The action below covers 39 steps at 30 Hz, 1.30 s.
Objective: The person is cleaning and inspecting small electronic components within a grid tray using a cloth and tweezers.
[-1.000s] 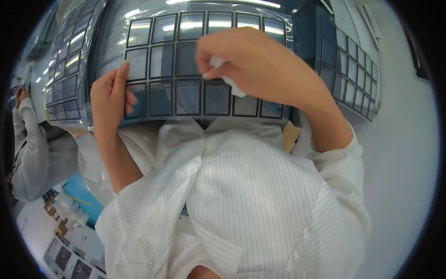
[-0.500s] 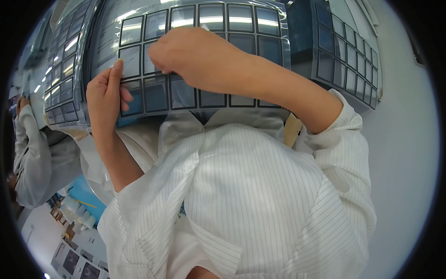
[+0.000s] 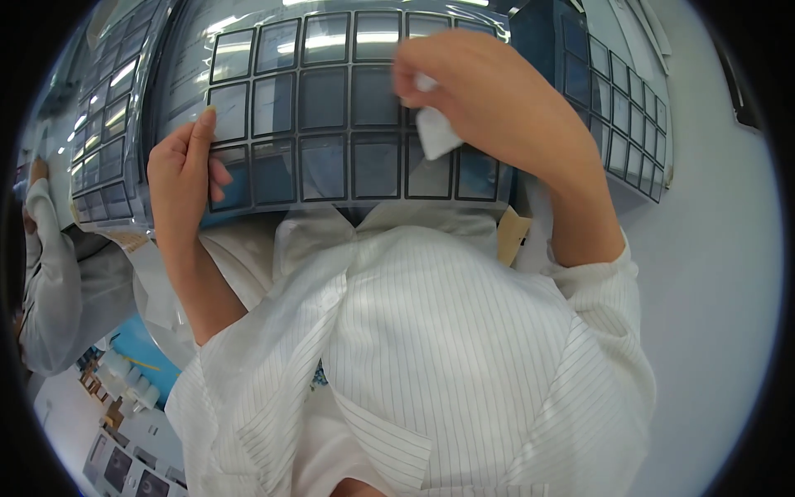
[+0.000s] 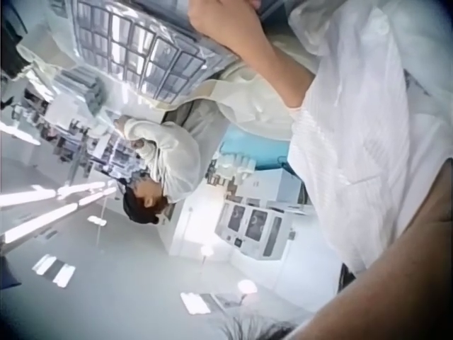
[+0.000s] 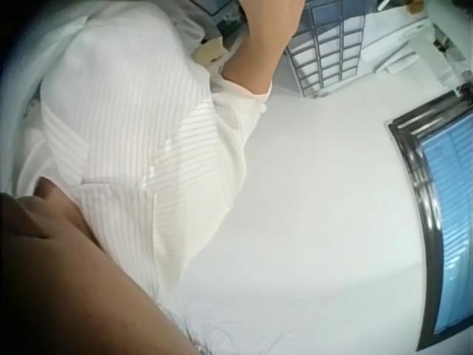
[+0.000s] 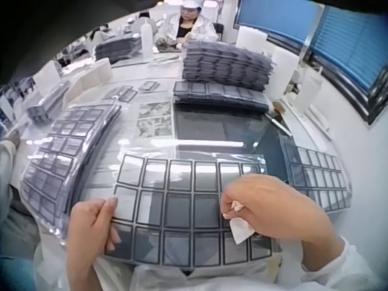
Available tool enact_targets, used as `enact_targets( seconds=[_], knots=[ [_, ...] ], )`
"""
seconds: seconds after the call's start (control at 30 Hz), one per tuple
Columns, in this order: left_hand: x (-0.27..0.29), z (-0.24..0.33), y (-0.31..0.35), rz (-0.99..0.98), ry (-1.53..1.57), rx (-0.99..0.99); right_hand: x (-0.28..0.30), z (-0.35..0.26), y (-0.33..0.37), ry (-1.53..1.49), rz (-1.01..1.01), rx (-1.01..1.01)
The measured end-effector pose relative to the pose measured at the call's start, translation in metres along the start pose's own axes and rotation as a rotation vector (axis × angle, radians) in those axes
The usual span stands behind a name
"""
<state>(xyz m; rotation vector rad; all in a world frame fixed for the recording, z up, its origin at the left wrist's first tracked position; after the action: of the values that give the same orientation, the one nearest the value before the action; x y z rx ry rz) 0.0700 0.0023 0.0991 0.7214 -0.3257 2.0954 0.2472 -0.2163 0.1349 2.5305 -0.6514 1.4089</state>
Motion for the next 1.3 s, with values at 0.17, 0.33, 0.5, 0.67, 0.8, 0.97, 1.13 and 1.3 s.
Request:
enact_targets(
  seconds=[0.17, 0.33, 0.5, 0.67, 0.8, 0.97, 1.13, 1.3],
  knots=[
    [0.001, -0.002, 0.0, -0.001, -0.001, 0.003, 0.0, 0.003, 0.018, -0.094, 0.009, -0.133],
    [-0.001, 0.001, -0.001, 0.028, 0.025, -0.005, -0.031, -0.014, 0.004, -0.127, 0.144, 0.041],
    [0.0, -0.001, 0.0, 0.004, 0.004, 0.021, -0.042, -0.02, 0.002, -0.092, 0.008, 0.054],
    [0.0, -0.001, 0.003, 0.023, 0.026, 0.031, -0.043, -0.022, 0.0, -0.076, 0.069, 0.056],
    [0.001, -0.004, 0.002, 0.007, 0.033, 0.01, -0.045, -0.024, -0.002, 0.004, 0.105, 0.058],
    [-0.002, -0.001, -0.001, -0.003, 0.025, -0.001, -0.041, -0.02, 0.003, -0.105, 0.031, 0.094],
    [0.003, -0.005, 0.005, 0.014, -0.01, 0.021, -0.022, -0.016, 0.016, -0.372, -0.376, 0.082],
    [0.0, 0.001, 0.001, 0.009, 0.009, 0.011, 0.015, 0.013, 0.04, -0.089, -0.081, -0.147]
  ],
)
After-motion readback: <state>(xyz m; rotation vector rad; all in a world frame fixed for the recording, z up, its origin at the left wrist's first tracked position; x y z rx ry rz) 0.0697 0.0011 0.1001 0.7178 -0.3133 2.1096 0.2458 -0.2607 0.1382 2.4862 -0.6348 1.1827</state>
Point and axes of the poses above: each hand's wrist, its own y-axis away from the middle knuckle, its own x-axis out of the back of the hand, z = x × y, the point moved 4 cm from there along -y, towards the middle knuckle, and after that the axes turned 14 degrees about -x, right-handed, at the moved point
